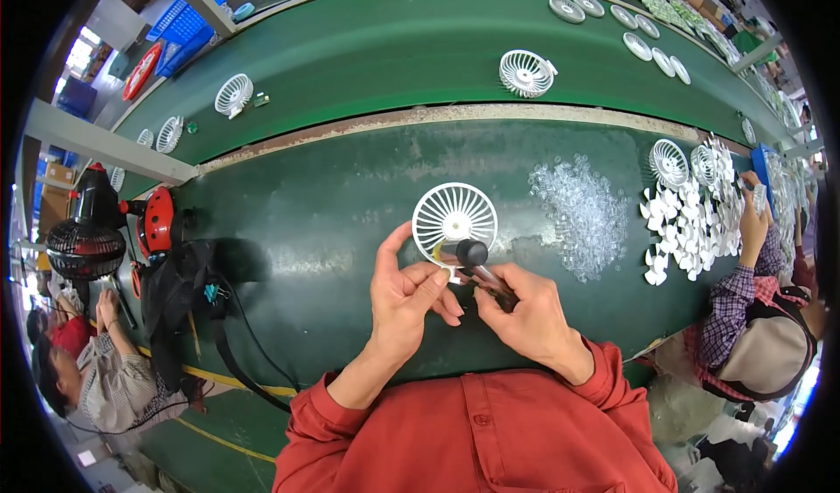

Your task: The person takes plastic fan casing components from a conveyor belt, aligns and fits the pieces together by hand, and taps them securely into place using a small mallet.

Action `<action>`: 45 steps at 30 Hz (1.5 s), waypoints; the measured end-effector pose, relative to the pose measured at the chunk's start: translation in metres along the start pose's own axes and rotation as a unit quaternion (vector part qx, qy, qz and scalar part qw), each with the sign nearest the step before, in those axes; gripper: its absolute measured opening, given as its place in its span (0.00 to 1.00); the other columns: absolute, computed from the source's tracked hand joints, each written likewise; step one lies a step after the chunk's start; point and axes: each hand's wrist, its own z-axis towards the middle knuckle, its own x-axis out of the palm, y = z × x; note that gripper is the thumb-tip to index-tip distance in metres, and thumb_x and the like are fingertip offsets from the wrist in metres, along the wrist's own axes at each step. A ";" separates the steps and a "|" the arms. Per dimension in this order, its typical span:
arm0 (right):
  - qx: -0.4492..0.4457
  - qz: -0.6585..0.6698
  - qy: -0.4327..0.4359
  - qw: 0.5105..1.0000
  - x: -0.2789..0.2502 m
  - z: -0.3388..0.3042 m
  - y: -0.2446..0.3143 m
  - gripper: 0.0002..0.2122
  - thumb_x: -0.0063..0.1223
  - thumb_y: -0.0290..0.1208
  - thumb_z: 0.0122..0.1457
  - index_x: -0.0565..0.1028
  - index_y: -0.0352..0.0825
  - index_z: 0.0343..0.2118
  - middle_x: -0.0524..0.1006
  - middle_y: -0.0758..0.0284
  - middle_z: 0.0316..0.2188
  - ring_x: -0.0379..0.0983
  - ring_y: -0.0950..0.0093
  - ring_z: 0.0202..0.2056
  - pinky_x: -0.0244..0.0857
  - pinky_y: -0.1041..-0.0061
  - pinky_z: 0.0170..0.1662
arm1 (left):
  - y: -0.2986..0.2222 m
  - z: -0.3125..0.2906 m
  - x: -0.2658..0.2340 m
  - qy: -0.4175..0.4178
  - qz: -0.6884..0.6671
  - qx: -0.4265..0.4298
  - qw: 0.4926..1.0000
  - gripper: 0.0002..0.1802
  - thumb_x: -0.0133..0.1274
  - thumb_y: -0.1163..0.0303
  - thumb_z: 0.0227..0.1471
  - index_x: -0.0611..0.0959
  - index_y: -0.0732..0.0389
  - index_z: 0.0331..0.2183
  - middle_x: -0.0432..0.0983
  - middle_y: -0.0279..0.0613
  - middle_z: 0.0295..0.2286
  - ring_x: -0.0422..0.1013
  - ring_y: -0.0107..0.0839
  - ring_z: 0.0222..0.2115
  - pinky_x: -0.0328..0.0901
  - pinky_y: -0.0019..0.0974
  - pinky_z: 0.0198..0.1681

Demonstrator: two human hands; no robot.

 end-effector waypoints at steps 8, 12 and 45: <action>0.004 0.018 0.011 1.000 -0.009 0.006 0.016 0.07 0.60 0.21 0.53 0.77 0.27 0.35 0.76 0.64 0.22 0.64 0.84 0.18 0.57 0.80 0.21 | -0.002 -0.003 -0.003 0.000 -0.004 -0.039 0.999 0.36 0.50 0.79 0.57 0.49 0.66 0.60 0.77 0.57 0.33 0.75 0.35 0.20 0.73 0.34 0.19; -0.133 -0.037 -0.001 0.990 -0.001 0.002 0.016 0.11 0.59 0.18 0.50 0.77 0.28 0.38 0.77 0.61 0.31 0.73 0.72 0.22 0.65 0.75 0.22 | 0.000 -0.009 -0.002 -0.005 -0.008 -0.051 0.999 0.34 0.50 0.80 0.56 0.52 0.67 0.59 0.76 0.53 0.30 0.75 0.36 0.20 0.73 0.34 0.19; 0.109 -0.138 0.018 0.984 -0.016 0.031 -0.015 0.13 0.61 0.32 0.56 0.76 0.24 0.26 0.74 0.52 0.24 0.70 0.54 0.25 0.63 0.64 0.29 | 0.028 -0.017 -0.009 0.076 0.661 0.390 0.636 0.17 0.56 0.73 0.45 0.80 0.62 0.41 0.74 0.41 0.44 0.69 0.38 0.47 0.61 0.50 0.53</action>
